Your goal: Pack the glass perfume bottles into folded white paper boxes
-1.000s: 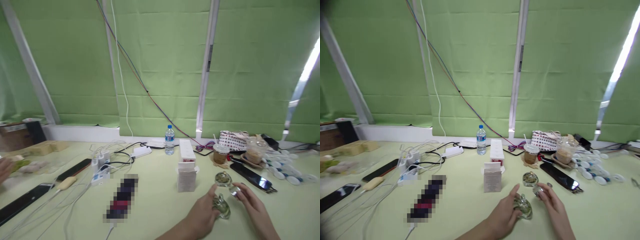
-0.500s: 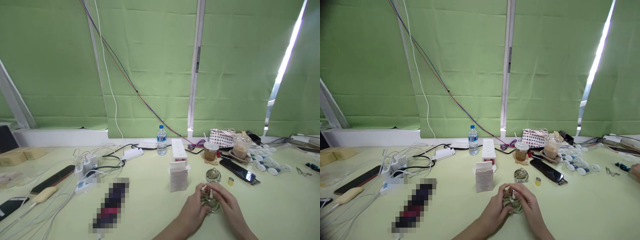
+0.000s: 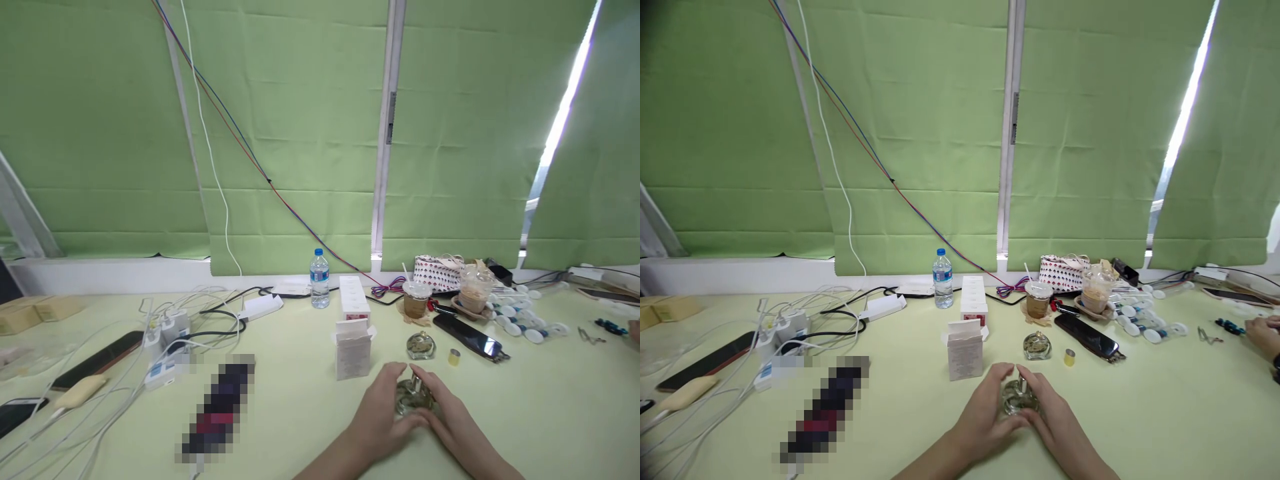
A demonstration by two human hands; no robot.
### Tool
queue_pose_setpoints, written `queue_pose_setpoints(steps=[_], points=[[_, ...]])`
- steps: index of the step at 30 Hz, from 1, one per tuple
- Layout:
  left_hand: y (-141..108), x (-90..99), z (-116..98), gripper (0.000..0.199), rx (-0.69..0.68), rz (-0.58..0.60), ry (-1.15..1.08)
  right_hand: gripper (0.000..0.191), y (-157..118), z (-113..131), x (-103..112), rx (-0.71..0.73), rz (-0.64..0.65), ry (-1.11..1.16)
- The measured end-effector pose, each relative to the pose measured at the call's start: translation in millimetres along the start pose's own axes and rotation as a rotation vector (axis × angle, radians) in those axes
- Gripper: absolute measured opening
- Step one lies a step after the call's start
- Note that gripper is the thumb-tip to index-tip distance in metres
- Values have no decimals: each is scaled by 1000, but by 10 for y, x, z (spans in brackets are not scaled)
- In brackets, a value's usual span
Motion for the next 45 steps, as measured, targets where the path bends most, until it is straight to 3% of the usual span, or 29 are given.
queue_pose_setpoints(steps=[2, 4, 6, 8, 10, 12, 14, 17, 21, 24, 28, 38, 45], points=[[-119, 228, -138, 62, -146, -214, 249, 55, -19, -20, -23, -25, -9, 4], [-305, 495, -203, 57, -199, -452, 445, 52, -39, -38, -34, -51, -37, 33], [-491, 783, -158, 56, -146, -642, 521, 49, -58, -60, -31, -81, -91, 81], [-609, 1031, -24, 57, -34, -714, 490, 47, -70, -108, -4, -139, -179, 146], [-629, 1171, 159, 59, 92, -650, 404, 49, -56, -169, 43, -212, -284, 244], [-586, 1187, 346, 61, 195, -514, 282, 54, 17, -187, 109, -236, -386, 392], [-536, 1122, 504, 62, 269, -391, 138, 60, 176, -129, 193, -190, -457, 552], [-508, 1016, 643, 58, 337, -316, -54, 61, 504, 83, 355, -44, -519, 689], [-480, 904, 555, 58, 267, -235, -48, 53, 825, 363, 444, 157, -549, 688], [-453, 793, 412, 71, 141, -150, 48, 48, 831, 518, 356, 341, -528, 588], [-457, 715, 355, 78, 85, -148, 106, 52, 658, 653, 217, 532, -447, 412], [-449, 739, 368, 67, 174, -187, 69, 59, 621, 751, 216, 537, -318, 236], [-458, 766, 339, 67, 153, -217, 68, 59, 667, 722, 125, 482, -204, 115]])
Point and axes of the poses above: each hand's wrist, its own y-axis towards the middle knuckle, its own x-axis out of the back of the hand, z = x × y, the point moved 8 cm from there along y, towards the middle knuckle, and after that the axes turned 12 degrees about z, right-handed, at the moved point
